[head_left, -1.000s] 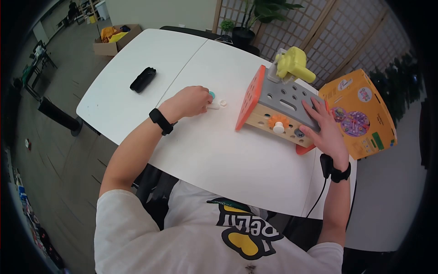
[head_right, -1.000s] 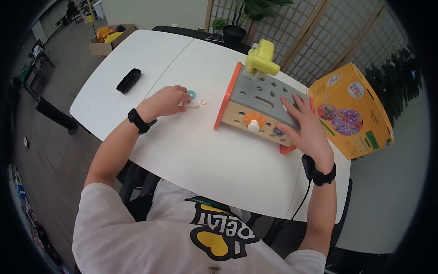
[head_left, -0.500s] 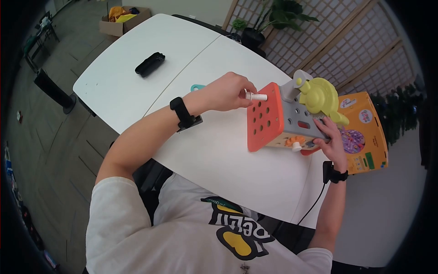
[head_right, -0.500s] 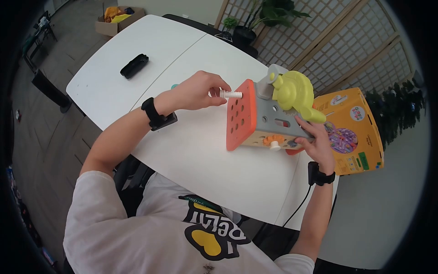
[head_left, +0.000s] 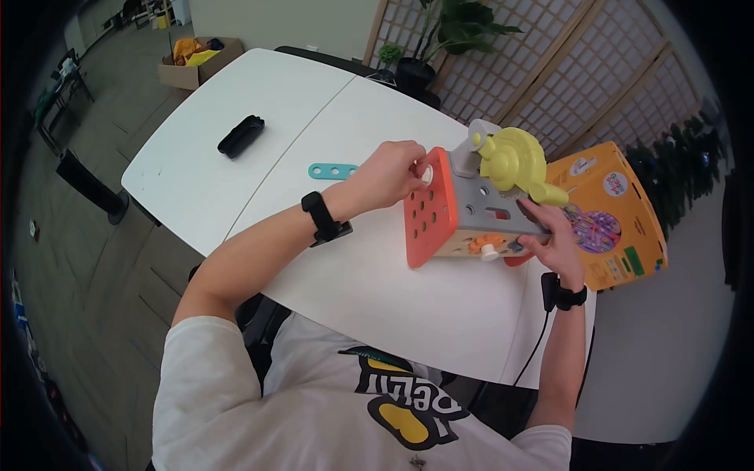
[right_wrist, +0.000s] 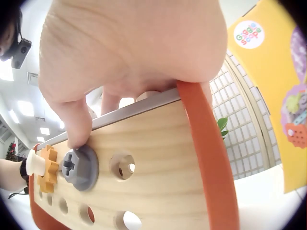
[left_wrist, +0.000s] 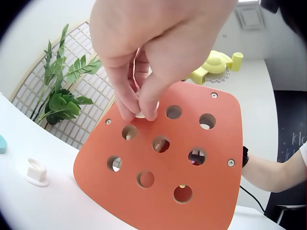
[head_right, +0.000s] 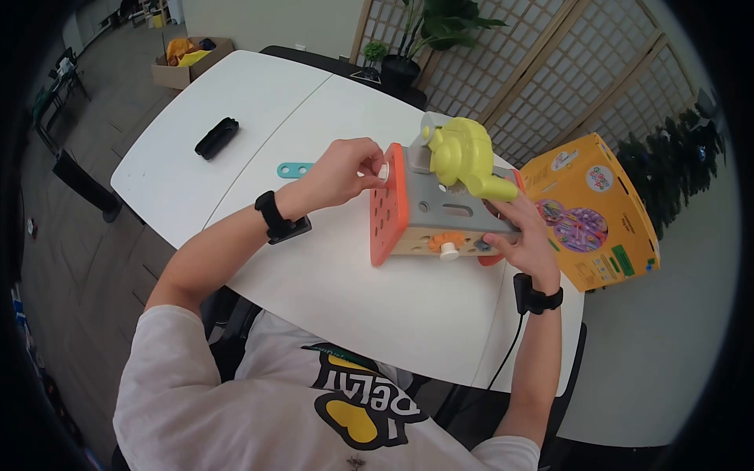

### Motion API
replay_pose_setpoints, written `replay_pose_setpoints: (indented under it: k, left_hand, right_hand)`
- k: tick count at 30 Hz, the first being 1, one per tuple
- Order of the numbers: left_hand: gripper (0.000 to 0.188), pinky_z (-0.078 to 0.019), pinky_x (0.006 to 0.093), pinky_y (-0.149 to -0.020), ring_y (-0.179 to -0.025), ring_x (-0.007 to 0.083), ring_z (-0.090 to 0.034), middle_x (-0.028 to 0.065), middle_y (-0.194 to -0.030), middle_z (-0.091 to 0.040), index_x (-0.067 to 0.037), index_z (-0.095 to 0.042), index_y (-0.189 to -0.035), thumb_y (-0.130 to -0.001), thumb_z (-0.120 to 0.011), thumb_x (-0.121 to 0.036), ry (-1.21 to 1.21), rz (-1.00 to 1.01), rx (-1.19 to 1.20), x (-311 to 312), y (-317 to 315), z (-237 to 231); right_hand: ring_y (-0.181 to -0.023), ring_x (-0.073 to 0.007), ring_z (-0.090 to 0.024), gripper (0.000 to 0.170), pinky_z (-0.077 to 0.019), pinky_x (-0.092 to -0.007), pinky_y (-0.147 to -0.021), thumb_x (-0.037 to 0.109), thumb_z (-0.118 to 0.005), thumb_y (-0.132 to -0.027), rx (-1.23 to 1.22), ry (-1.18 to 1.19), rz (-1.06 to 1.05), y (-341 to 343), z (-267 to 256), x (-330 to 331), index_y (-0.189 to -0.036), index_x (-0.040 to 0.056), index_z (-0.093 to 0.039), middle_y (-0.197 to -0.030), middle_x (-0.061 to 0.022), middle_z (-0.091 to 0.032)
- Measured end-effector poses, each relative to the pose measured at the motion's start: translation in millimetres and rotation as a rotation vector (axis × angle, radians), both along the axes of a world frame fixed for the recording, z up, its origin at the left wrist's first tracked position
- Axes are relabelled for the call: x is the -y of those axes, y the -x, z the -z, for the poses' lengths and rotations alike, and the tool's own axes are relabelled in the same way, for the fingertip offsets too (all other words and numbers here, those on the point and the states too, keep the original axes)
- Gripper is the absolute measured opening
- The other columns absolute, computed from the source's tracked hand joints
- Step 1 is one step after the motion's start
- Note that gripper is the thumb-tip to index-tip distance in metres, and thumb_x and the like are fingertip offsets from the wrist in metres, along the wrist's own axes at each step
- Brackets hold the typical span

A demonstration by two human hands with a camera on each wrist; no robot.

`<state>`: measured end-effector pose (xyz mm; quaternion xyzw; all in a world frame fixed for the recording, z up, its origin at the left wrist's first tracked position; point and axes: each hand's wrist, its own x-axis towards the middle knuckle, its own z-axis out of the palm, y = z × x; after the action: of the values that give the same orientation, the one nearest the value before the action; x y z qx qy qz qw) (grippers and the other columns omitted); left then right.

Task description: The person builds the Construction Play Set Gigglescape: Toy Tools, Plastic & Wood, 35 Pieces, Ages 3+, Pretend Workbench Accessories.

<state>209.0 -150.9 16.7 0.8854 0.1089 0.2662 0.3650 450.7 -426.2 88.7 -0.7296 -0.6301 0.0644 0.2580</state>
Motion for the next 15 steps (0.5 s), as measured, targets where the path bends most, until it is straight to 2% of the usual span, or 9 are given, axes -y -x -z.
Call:
replay_pose_setpoints:
  k: [2,5,8,9,11,14,15]
  left_hand:
    - [0.029,-0.0604,0.0339,-0.082,-0.096,0.0263,-0.074,0.0150,-0.107,-0.072,-0.001,-0.066,-0.105,-0.083,-0.084,-0.005,0.013,0.019,-0.004,0,5,2]
    - [0.059,-0.0587,0.0395,-0.094,-0.112,0.0332,-0.070,0.0188,-0.126,-0.069,-0.005,-0.058,-0.135,-0.083,-0.086,-0.012,-0.054,0.079,-0.099,8,25,-4]
    - [0.098,-0.0527,0.0456,-0.106,-0.127,0.0409,-0.061,0.0232,-0.149,-0.053,-0.011,-0.031,-0.160,-0.081,-0.089,-0.022,-0.114,0.219,-0.024,25,42,-8]
    - [0.122,-0.0468,0.0487,-0.113,-0.135,0.0481,-0.052,0.0281,-0.163,-0.030,-0.015,-0.007,-0.166,-0.078,-0.090,-0.032,-0.228,0.245,-0.085,27,41,-3]
    - [0.121,-0.0466,0.0483,-0.114,-0.136,0.0505,-0.049,0.0314,-0.165,-0.021,-0.014,-0.006,-0.166,-0.080,-0.088,-0.036,-0.286,0.230,-0.106,33,39,3]
    - [0.117,-0.0454,0.0485,-0.115,-0.138,0.0534,-0.045,0.0347,-0.165,-0.013,-0.012,-0.004,-0.166,-0.085,-0.083,-0.040,-0.316,0.232,-0.128,30,33,7]
    - [0.116,-0.0449,0.0487,-0.115,-0.138,0.0542,-0.044,0.0356,-0.165,-0.012,-0.011,-0.003,-0.166,-0.086,-0.081,-0.041,-0.314,0.240,-0.136,28,29,7]
  right_hand:
    - [-0.153,-0.0366,-0.033,0.083,-0.0314,-0.0457,-0.122,0.030,-0.085,-0.078,-0.085,-0.142,-0.052,-14,15,7,-0.151,0.0075,-0.052,-0.154,-0.0154,-0.051]
    - [-0.154,-0.0340,-0.031,0.098,-0.0259,-0.0463,-0.125,0.035,-0.084,-0.081,-0.403,-0.435,-0.041,-36,39,20,-0.161,0.0066,-0.034,-0.159,-0.0145,-0.045]
    - [-0.152,-0.0299,-0.034,0.101,-0.0270,-0.0473,-0.124,0.038,-0.083,-0.083,-0.714,-0.359,0.024,-55,69,43,-0.162,0.0052,-0.029,-0.159,-0.0137,-0.043]
    - [-0.150,-0.0285,-0.036,0.096,-0.0281,-0.0470,-0.123,0.038,-0.081,-0.085,-0.789,-0.289,0.017,-67,84,53,-0.160,0.0046,-0.031,-0.158,-0.0127,-0.044]
    - [-0.147,-0.0256,-0.040,0.087,-0.0301,-0.0465,-0.121,0.037,-0.079,-0.090,-0.932,-0.147,0.003,-93,115,71,-0.157,0.0032,-0.035,-0.156,-0.0109,-0.047]
    - [-0.141,-0.0212,-0.045,0.069,-0.0350,-0.0406,-0.117,0.037,-0.067,-0.102,-1.128,-0.221,0.094,-101,146,69,-0.153,0.0011,-0.040,-0.151,-0.0092,-0.050]
    - [-0.141,-0.0203,-0.045,0.064,-0.0357,-0.0393,-0.117,0.037,-0.062,-0.105,-1.049,-0.204,0.113,-105,150,71,-0.153,0.0019,-0.040,-0.152,-0.0091,-0.050]
